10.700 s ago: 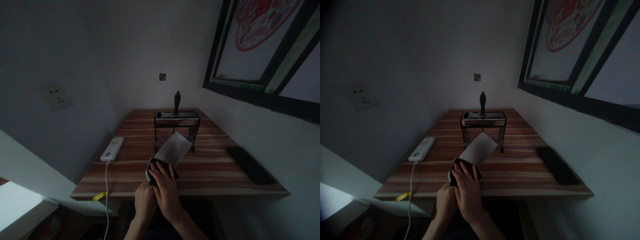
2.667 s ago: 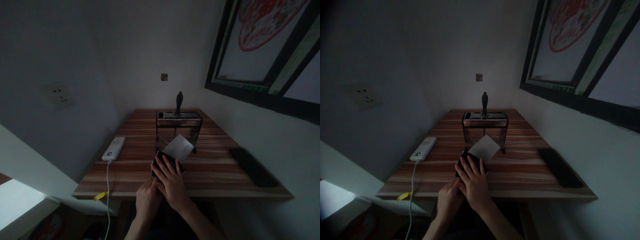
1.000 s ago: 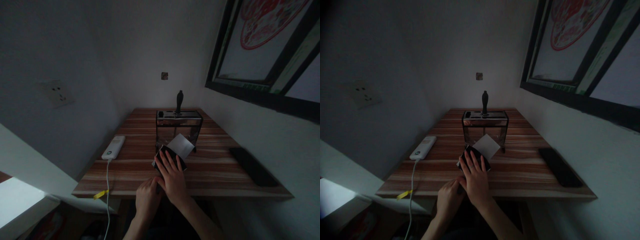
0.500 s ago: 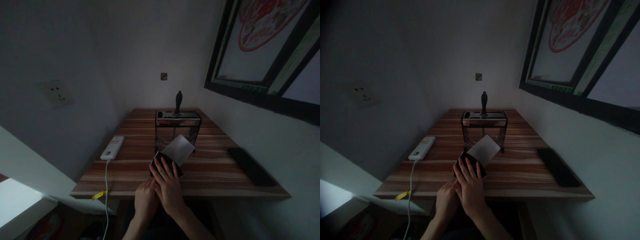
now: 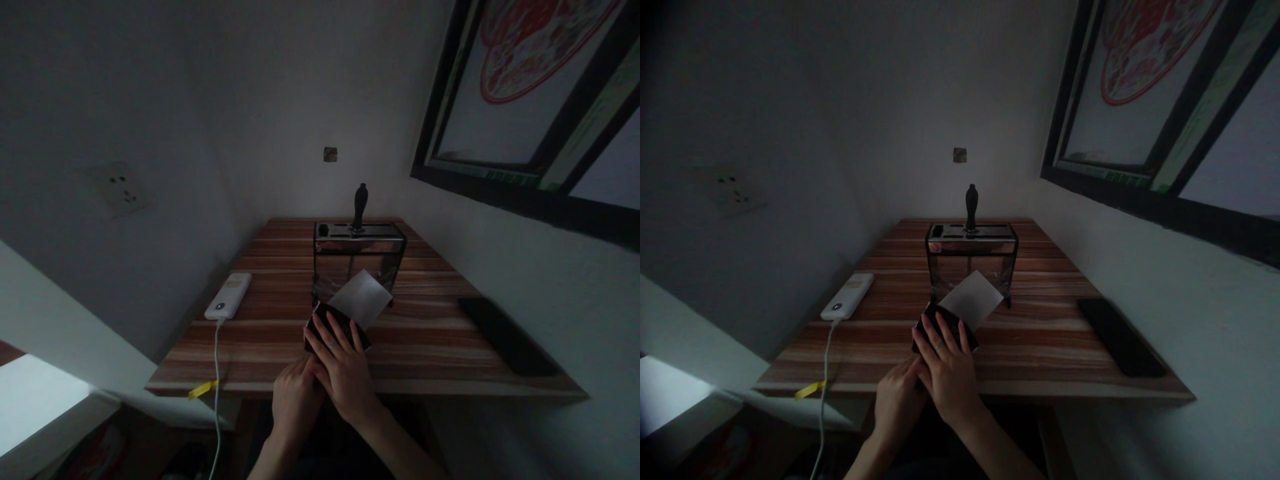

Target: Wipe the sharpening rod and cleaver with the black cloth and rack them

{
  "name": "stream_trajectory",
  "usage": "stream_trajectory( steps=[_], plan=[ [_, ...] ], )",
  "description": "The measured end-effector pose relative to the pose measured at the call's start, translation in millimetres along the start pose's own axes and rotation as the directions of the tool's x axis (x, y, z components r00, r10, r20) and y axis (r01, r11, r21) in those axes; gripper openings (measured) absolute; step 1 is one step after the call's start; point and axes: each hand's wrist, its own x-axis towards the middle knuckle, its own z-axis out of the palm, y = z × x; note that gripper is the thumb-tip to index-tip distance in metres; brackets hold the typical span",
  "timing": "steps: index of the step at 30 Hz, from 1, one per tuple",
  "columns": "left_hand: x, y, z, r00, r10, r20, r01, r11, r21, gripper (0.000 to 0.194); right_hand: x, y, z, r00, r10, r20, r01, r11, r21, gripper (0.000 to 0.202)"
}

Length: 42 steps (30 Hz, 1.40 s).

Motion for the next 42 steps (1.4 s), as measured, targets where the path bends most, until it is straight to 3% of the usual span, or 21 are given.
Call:
stream_trajectory(
  steps=[7, 12, 20, 25, 33, 42],
  plan=[
    [3.2, 3.3, -5.3, 1.000, -0.011, 0.017, 0.010, 0.998, 0.054, 0.012, 8.7, 16.8, -7.2, 0.999, 0.040, -0.032, -0.042, 0.998, -0.048, 0.050],
    [3.1, 3.8, -5.0, 1.000, 0.003, -0.021, -0.002, 0.998, 0.055, 0.019, 17.5, 37.4, -12.6, 0.995, 0.085, -0.048, -0.090, 0.990, -0.112, 0.049],
    [2.2, 2.4, -3.1, 0.999, 0.020, -0.051, -0.016, 0.996, 0.084, 0.019, 33.3, 74.7, -19.1, 0.975, 0.151, -0.165, -0.176, 0.973, -0.151, 0.045],
    [2.8, 3.4, -4.0, 0.997, 0.022, -0.067, -0.017, 0.997, 0.073, 0.019, 38.8, 85.8, -18.9, 0.964, 0.174, -0.203, -0.209, 0.964, -0.166, 0.044],
    [2.5, 1.2, -0.9, 0.998, 0.029, -0.062, -0.025, 0.997, 0.070, 0.020, 33.4, 78.0, -17.0, 0.966, 0.155, -0.206, -0.190, 0.968, -0.164, 0.046],
    [2.8, 3.1, -2.1, 1.000, -0.012, -0.025, 0.013, 0.999, 0.048, 0.019, 21.1, 34.3, -7.3, 0.989, 0.107, -0.100, -0.116, 0.990, -0.085, 0.049]
  ],
)
